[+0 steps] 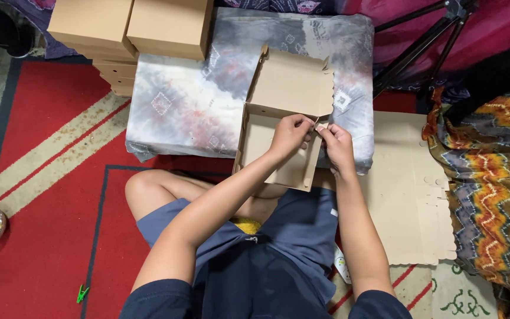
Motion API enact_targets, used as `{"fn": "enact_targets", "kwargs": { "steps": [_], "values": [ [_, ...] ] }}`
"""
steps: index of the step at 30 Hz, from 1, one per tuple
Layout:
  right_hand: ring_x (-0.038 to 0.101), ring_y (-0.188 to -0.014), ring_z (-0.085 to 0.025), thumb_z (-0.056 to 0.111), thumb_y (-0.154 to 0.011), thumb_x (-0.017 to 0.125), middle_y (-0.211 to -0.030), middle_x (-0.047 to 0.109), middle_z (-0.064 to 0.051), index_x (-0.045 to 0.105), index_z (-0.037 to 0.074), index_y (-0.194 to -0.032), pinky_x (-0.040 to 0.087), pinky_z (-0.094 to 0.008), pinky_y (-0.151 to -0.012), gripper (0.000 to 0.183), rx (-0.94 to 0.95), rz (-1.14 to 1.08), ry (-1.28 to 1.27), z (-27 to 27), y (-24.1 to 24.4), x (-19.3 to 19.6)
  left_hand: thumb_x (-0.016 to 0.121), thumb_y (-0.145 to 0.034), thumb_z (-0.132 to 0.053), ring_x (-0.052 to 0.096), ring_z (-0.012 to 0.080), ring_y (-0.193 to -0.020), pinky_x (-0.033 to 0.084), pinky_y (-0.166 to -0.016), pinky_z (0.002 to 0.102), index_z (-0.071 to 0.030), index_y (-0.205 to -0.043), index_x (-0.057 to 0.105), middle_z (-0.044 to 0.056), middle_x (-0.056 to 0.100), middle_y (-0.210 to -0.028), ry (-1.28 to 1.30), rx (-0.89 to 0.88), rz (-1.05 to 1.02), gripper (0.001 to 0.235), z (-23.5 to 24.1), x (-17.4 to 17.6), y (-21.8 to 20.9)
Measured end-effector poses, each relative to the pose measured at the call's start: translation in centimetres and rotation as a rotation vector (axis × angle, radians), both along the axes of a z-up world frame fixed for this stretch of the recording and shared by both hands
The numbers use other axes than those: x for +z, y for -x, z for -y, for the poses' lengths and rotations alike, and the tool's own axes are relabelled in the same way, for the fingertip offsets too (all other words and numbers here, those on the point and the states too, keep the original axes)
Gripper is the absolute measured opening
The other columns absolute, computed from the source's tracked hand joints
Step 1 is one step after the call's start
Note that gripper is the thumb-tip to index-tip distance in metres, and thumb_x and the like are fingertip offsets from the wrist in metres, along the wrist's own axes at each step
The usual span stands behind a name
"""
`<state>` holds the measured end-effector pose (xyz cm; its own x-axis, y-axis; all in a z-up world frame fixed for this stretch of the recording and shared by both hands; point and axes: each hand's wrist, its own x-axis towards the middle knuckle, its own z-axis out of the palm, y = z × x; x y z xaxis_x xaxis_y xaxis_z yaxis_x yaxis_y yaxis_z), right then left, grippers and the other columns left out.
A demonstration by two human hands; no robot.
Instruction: The person assembles flat cardboard boxes by folding and interlocking the flaps. They complete one box and place it on a stack, then wipe the work surface and begin folding another flat piece.
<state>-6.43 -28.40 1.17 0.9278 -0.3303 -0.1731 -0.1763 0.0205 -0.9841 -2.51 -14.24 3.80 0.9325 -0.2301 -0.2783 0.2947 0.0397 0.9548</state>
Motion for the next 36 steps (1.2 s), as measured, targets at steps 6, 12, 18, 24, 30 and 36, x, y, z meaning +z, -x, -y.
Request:
{"fn": "enact_targets", "kwargs": {
  "steps": [6,12,18,24,30,36],
  "values": [
    [0.060,-0.058,-0.006,0.014,-0.093,0.067,-0.064,0.061,0.000,0.068,0.008,-0.084,0.045,-0.018,-0.058,0.010,0.026,0.010,-0.163,-1.6,0.8,3.8,0.070,-0.087,-0.014,0.069,0.0144,-0.068,0.065,-0.057,0.030,0.002,-0.101,0.074,0.013,0.069,-0.083,0.108,0.003,-0.119,0.022,0.5,-3.0,-1.0],
    [0.060,-0.065,-0.003,0.013,-0.094,0.068,-0.069,0.063,0.002,0.072,0.009,-0.089,0.045,-0.016,-0.061,0.008,0.042,0.039,-0.136,-0.3,0.3,0.8,0.071,-0.085,-0.009,0.068,0.0125,-0.067,0.064,-0.055,0.027,0.003,-0.101,0.075,0.013,0.068,-0.079,0.107,-0.023,-0.109,0.020,0.7,-3.9,-1.0],
    [0.073,-0.080,-0.013,0.013,-0.096,0.070,-0.087,0.073,-0.008,0.071,0.005,-0.092,0.059,-0.025,-0.078,0.009,-0.034,0.057,-0.199,1.9,-0.1,-3.8,0.069,-0.086,-0.008,0.069,0.0154,-0.063,0.065,-0.051,0.031,0.003,-0.097,0.074,0.016,0.068,-0.078,0.082,-0.011,-0.111,0.017,1.0,-3.5,-1.2],
    [0.071,-0.091,-0.013,0.014,-0.100,0.069,-0.095,0.073,-0.010,0.072,0.004,-0.098,0.060,-0.029,-0.083,0.011,0.018,0.103,-0.102,1.5,0.0,-3.0,0.069,-0.088,-0.013,0.072,0.0184,-0.062,0.067,-0.052,0.034,0.005,-0.099,0.071,0.016,0.069,-0.079,0.047,-0.018,-0.156,0.022,1.2,-4.2,-1.4],
    [0.063,-0.070,-0.009,0.016,-0.092,0.077,-0.080,0.071,-0.005,0.071,0.009,-0.092,0.053,-0.027,-0.066,0.010,-0.030,0.133,0.297,1.1,-0.1,-1.1,0.069,-0.089,-0.015,0.076,0.0213,-0.065,0.066,-0.057,0.038,0.005,-0.106,0.071,0.016,0.074,-0.085,-0.310,-0.141,0.162,0.026,-0.6,1.2,0.1],
    [0.070,-0.067,-0.025,0.032,-0.080,0.081,-0.067,0.067,-0.003,0.071,0.016,-0.076,0.055,-0.038,-0.065,0.020,-0.037,0.035,0.841,0.6,-1.4,0.1,0.062,-0.095,-0.021,0.077,0.0345,-0.083,0.061,-0.067,0.043,-0.008,-0.099,0.076,0.013,0.076,-0.081,-0.518,-0.158,0.500,0.019,-2.8,4.9,-0.3]
  ]
}}
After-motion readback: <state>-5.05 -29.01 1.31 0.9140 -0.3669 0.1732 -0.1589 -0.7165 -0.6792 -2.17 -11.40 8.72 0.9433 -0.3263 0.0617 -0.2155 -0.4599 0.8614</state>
